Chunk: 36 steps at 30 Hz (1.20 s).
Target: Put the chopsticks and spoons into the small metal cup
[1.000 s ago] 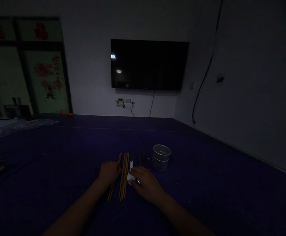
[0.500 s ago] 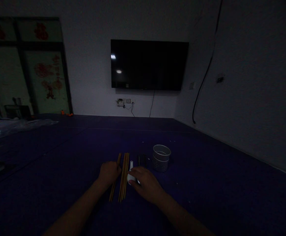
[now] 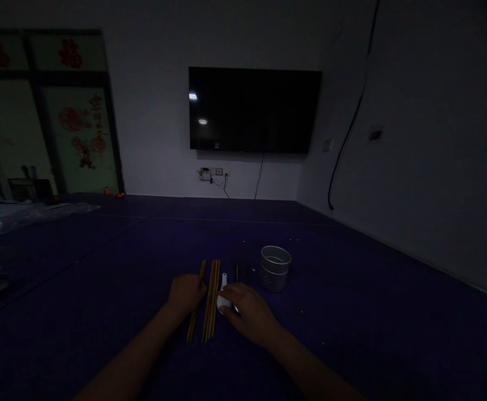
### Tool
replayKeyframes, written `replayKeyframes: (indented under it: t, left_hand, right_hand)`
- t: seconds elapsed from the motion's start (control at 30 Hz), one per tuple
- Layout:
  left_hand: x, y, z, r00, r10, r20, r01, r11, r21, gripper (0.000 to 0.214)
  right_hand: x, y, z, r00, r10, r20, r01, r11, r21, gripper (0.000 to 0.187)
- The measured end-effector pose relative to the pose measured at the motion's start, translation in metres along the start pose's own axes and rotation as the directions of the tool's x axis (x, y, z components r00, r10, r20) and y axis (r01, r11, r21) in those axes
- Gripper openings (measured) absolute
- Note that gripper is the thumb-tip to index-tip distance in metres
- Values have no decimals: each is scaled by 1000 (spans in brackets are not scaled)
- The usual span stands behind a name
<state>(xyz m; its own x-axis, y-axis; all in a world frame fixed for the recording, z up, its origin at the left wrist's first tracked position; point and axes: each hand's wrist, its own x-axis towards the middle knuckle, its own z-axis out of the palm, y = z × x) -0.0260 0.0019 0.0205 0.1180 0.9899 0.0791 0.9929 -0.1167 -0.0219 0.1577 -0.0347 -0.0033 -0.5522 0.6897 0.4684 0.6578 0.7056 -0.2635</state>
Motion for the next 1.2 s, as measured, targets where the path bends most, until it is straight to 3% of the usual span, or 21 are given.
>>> replayKeyframes:
  t: [0.73,1.2]
  left_hand:
    - [-2,0,3,997,42,-63,-41,999,10,45]
    - [-2,0,1,999,21,-26,-21,1000,11,39]
  right_hand:
    - [0,1,2,1000,-10,-16,10,1000,22,26]
    - [1,-1,0,1000,-8,5,8,1000,7,26]
